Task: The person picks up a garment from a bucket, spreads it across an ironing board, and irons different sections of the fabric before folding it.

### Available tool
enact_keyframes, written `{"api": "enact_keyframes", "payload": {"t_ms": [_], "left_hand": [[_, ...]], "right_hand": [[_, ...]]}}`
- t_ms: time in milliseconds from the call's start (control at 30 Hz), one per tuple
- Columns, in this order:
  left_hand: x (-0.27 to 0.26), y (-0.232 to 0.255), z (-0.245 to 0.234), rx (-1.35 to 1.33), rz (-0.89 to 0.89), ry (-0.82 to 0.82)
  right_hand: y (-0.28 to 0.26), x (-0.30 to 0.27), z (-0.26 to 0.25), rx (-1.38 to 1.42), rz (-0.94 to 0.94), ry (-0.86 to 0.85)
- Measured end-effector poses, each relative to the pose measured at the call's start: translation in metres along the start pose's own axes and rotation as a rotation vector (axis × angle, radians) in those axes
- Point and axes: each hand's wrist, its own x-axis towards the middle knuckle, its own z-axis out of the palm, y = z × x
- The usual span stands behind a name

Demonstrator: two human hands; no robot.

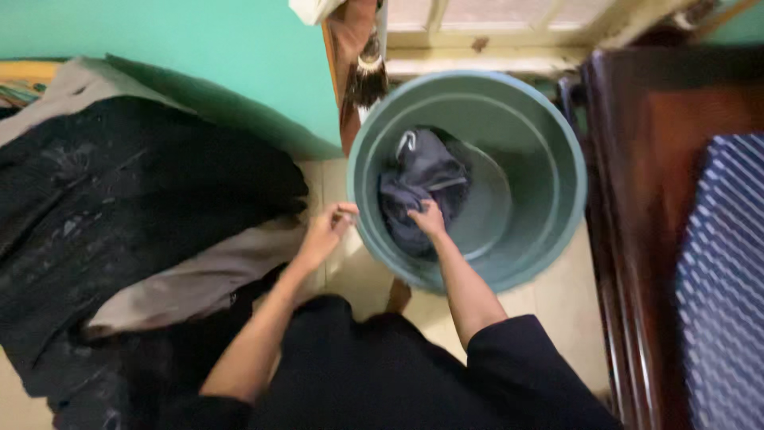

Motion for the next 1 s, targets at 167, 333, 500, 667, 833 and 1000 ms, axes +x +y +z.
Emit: {"api": "enact_keyframes", "payload": {"t_ms": [167, 333, 500, 667, 833, 1000], "left_hand": [[0.040, -0.041, 0.047, -0.119, -0.064, 0.073], [0.052, -0.070, 0.073, -0.288, -0.152, 0.080], [0.072, -0.025, 0.079, -0.571, -0.697, 0.188], [0.096, 0.043, 0.091, -1.244, -0.821, -0.205], [0.100, 0.104, 0.112, -1.135, -0.472, -0.544], [0.016, 0.218, 0.100, -0.851, -0.321, -0.705]], "right_hand": [[0.031, 0.051, 0.046, -0.097, 0.077, 0.190], [0.030, 0.065, 0.013, 0.352, 0.379, -0.287], [-0.026, 0.014, -0.081, 1.001, 0.149, -0.425], [-0.083, -0.119, -0.148, 1.129, 0.100, -0.393], [-0.066, -0.207, -0.156, 1.047, -0.150, -0.511], [-0.018, -0.318, -0.160, 0.780, -0.147, -0.287]]}}
